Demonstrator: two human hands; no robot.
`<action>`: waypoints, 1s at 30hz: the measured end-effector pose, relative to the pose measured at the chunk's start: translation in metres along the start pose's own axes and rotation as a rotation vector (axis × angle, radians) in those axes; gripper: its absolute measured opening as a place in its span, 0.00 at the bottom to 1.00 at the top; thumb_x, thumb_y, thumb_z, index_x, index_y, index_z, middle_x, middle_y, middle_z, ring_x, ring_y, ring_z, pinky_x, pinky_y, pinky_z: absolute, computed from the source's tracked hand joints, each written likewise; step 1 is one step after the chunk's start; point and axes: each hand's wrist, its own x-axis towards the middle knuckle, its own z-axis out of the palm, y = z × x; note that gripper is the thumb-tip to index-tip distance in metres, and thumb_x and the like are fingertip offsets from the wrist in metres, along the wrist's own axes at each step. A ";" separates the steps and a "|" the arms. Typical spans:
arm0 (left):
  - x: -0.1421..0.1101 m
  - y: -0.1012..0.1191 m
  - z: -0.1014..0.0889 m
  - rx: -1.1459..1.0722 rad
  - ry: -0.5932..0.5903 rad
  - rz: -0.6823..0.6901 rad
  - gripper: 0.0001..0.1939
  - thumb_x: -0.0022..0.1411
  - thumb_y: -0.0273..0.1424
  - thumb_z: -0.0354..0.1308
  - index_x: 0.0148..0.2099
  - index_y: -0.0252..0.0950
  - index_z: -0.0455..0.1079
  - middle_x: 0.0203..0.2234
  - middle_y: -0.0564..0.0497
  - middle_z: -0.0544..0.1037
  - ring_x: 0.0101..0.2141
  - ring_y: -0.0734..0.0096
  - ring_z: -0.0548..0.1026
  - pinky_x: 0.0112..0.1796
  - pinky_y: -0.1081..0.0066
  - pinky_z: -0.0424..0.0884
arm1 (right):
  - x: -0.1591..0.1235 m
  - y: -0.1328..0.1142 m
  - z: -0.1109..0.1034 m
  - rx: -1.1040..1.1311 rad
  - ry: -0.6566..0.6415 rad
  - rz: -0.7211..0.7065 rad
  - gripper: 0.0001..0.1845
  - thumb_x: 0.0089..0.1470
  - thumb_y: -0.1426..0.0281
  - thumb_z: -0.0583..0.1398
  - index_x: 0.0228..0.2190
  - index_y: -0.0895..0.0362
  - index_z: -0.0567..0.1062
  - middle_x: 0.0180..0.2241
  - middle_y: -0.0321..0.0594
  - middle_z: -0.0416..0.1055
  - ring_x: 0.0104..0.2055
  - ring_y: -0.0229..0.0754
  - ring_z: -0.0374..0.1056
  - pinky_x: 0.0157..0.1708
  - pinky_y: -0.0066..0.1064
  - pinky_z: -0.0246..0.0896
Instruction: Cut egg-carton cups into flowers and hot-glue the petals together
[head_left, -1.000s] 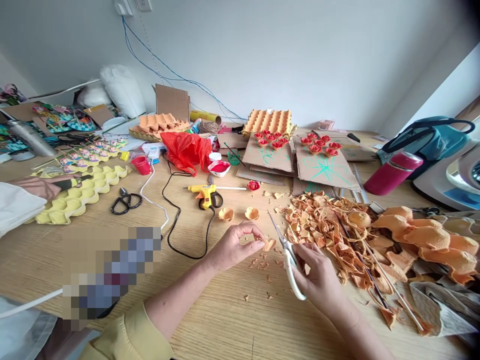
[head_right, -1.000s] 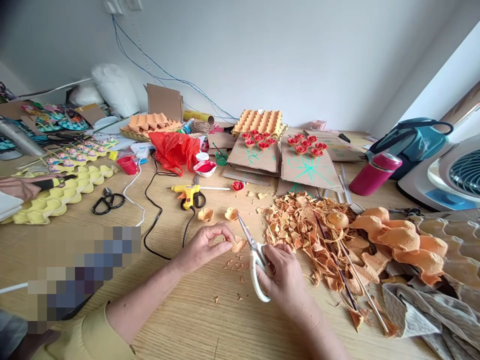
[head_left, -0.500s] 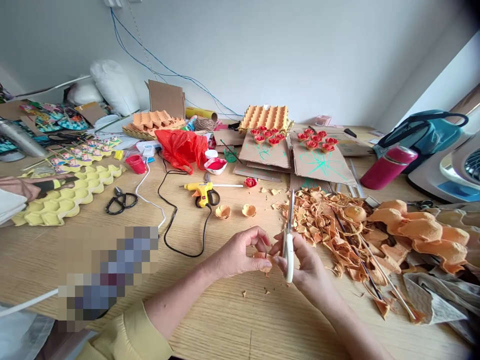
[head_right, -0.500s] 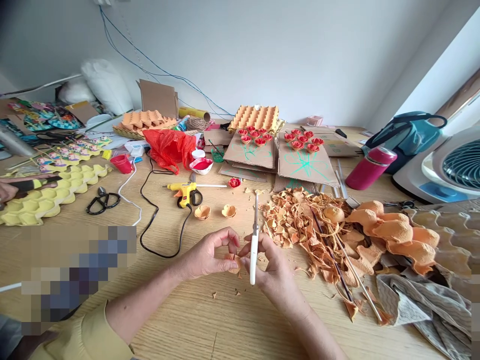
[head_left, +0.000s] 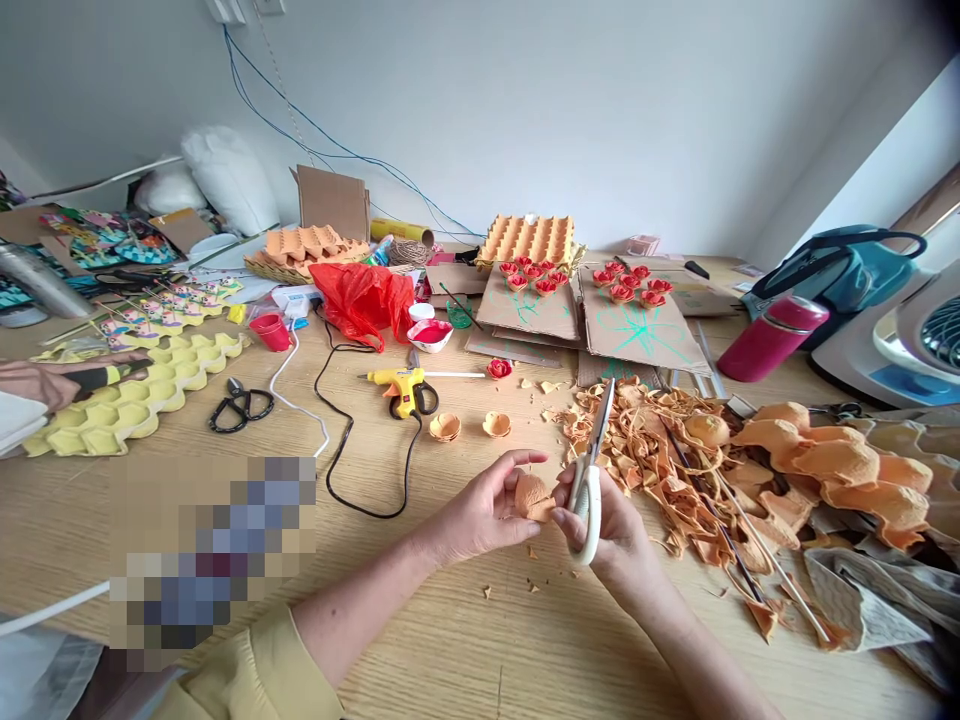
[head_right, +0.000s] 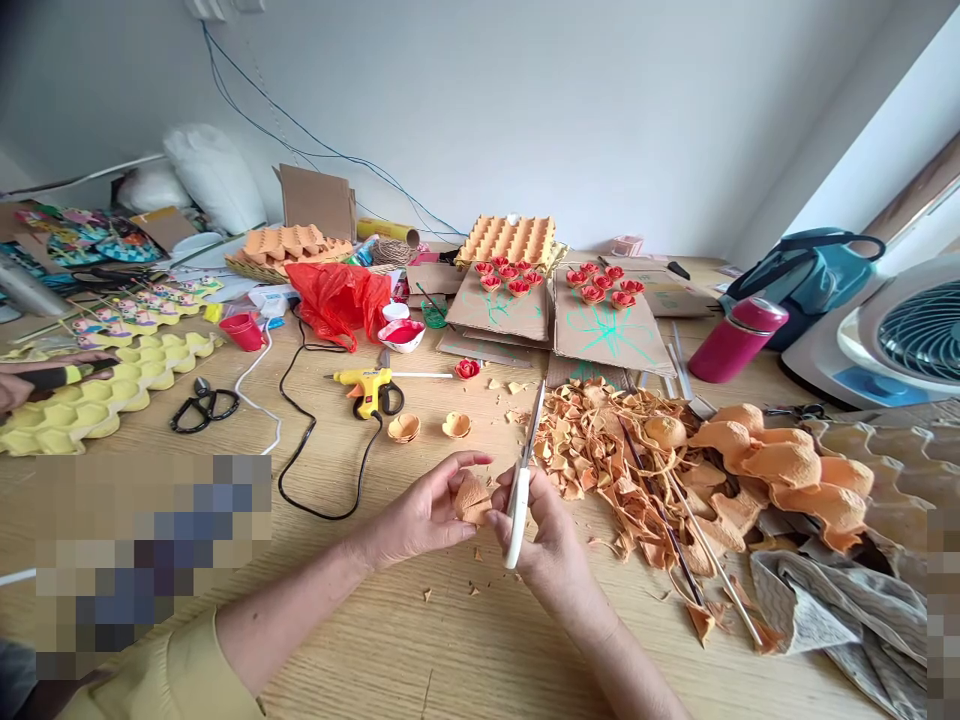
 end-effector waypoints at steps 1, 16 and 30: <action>0.001 0.001 -0.001 -0.051 0.004 -0.016 0.36 0.52 0.27 0.70 0.60 0.41 0.61 0.38 0.52 0.75 0.39 0.73 0.74 0.43 0.70 0.68 | 0.000 0.000 0.001 -0.015 0.010 -0.009 0.18 0.57 0.60 0.66 0.45 0.51 0.68 0.35 0.35 0.68 0.35 0.40 0.65 0.33 0.30 0.60; 0.001 -0.001 0.009 -0.360 0.224 -0.030 0.36 0.48 0.29 0.75 0.57 0.39 0.64 0.39 0.50 0.80 0.39 0.70 0.76 0.43 0.70 0.67 | -0.002 -0.005 0.007 -0.248 0.096 -0.150 0.11 0.58 0.63 0.63 0.40 0.52 0.69 0.35 0.36 0.69 0.36 0.41 0.65 0.38 0.33 0.63; 0.003 0.006 -0.003 -0.434 0.438 0.091 0.30 0.48 0.30 0.74 0.52 0.41 0.68 0.30 0.58 0.73 0.28 0.80 0.68 0.35 0.76 0.66 | -0.003 -0.008 0.006 -0.408 -0.193 -0.019 0.17 0.62 0.56 0.55 0.28 0.54 0.67 0.26 0.36 0.68 0.31 0.41 0.60 0.31 0.32 0.55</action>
